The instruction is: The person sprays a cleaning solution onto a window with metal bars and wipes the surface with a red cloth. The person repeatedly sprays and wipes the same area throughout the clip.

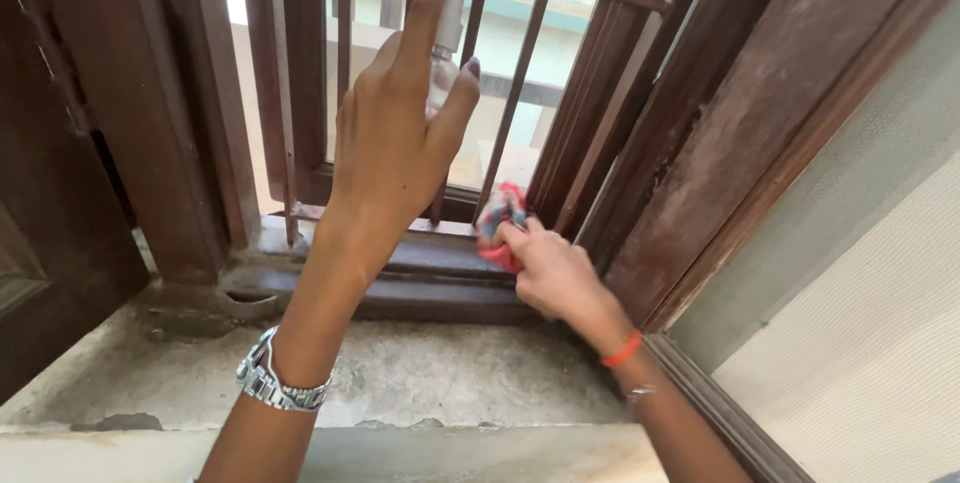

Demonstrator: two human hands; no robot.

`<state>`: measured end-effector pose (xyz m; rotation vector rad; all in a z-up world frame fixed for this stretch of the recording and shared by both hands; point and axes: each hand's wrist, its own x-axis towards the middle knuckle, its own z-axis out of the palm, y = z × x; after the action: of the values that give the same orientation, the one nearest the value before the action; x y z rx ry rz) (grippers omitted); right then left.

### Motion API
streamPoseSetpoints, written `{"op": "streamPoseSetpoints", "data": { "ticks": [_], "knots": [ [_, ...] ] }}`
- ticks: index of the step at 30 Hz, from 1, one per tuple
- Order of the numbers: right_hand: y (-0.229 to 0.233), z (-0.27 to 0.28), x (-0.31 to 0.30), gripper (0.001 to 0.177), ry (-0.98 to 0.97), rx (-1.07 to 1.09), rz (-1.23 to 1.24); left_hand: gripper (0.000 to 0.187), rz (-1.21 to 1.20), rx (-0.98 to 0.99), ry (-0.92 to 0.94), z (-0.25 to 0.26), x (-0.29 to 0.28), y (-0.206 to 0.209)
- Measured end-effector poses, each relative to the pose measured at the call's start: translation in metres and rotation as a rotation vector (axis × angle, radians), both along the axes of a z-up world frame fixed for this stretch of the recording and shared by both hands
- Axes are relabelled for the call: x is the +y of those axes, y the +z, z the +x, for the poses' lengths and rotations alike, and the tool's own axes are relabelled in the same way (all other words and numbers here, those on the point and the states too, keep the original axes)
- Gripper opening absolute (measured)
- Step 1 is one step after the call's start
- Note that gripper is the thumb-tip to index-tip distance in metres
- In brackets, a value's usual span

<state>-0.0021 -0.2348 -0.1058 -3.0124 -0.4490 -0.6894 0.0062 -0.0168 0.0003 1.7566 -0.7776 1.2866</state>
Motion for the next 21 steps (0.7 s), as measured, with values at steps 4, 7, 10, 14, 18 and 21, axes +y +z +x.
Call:
{"op": "streamPoseSetpoints", "data": {
  "ticks": [4,7,10,14,18,21],
  "knots": [
    [0.012,-0.008,-0.004,0.063,-0.018,-0.237,0.117,0.063,-0.005,-0.006,-0.004,0.001,-0.003,-0.008],
    [0.009,0.012,0.016,0.058,-0.073,-0.409,0.067,0.067,-0.003,0.080,-0.043,0.001,-0.006,-0.004],
    [-0.002,0.026,0.028,0.032,-0.073,-0.334,0.006,0.067,-0.002,0.128,-0.034,-0.002,-0.010,-0.001],
    [0.027,0.021,0.027,0.029,0.007,0.300,0.198,0.064,-0.017,-0.003,-0.059,-0.009,-0.008,0.003],
    [0.058,0.000,0.034,0.029,0.073,0.102,0.232,0.068,-0.020,0.057,-0.059,-0.001,0.002,0.005],
    [0.052,0.013,0.066,0.030,0.024,-0.252,0.286,0.065,-0.043,0.049,-0.082,0.002,0.012,0.006]
  ]
}}
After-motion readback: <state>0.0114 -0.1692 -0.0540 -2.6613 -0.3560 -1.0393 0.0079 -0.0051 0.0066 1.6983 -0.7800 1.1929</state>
